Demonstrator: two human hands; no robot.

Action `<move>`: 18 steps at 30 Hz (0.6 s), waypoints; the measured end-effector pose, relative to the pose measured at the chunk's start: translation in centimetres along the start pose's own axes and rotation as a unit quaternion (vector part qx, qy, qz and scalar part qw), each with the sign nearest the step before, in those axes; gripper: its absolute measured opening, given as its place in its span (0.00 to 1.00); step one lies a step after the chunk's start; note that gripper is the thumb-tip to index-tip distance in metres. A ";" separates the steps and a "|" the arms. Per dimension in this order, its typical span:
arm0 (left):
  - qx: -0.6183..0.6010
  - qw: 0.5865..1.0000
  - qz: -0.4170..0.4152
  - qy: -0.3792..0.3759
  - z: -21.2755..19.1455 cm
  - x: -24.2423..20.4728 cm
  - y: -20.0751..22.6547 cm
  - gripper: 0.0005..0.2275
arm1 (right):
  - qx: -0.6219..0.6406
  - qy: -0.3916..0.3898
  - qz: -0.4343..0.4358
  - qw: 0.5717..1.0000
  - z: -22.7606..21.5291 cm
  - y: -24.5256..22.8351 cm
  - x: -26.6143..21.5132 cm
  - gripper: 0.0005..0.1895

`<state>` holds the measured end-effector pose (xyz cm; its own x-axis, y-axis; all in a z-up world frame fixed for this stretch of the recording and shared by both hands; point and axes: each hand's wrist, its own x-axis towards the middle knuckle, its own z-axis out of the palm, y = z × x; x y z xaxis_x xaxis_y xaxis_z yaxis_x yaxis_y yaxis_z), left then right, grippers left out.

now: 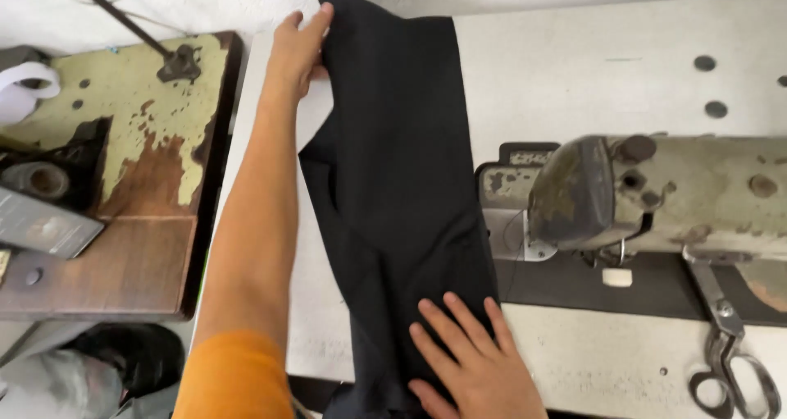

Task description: Trimming excess fabric from black garment pieces using scissors at a sewing station

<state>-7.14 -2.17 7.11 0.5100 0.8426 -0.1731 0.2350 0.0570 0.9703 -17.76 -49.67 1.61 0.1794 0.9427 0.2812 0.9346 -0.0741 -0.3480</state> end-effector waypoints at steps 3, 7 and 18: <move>0.191 0.979 -0.024 -0.067 -2.9 -10.5 1.3 0.50 | 0.045 -0.032 0.011 0.998 -1.4 -0.4 0.4 0.30; 0.216 0.967 -0.013 -0.137 -7.9 -19.4 -0.1 0.41 | 0.026 -0.038 0.015 0.999 -2.6 -1.1 0.9 0.25; 0.349 0.831 0.360 -0.241 -8.4 -32.7 -5.0 0.35 | -0.031 0.012 -0.011 0.999 -3.6 -1.8 0.3 0.30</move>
<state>-31.95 -25.55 9.33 0.9590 0.2015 0.1995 0.0620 -0.8357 0.5457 -18.25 -50.45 5.53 0.1654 0.9361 0.3103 0.9553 -0.0739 -0.2864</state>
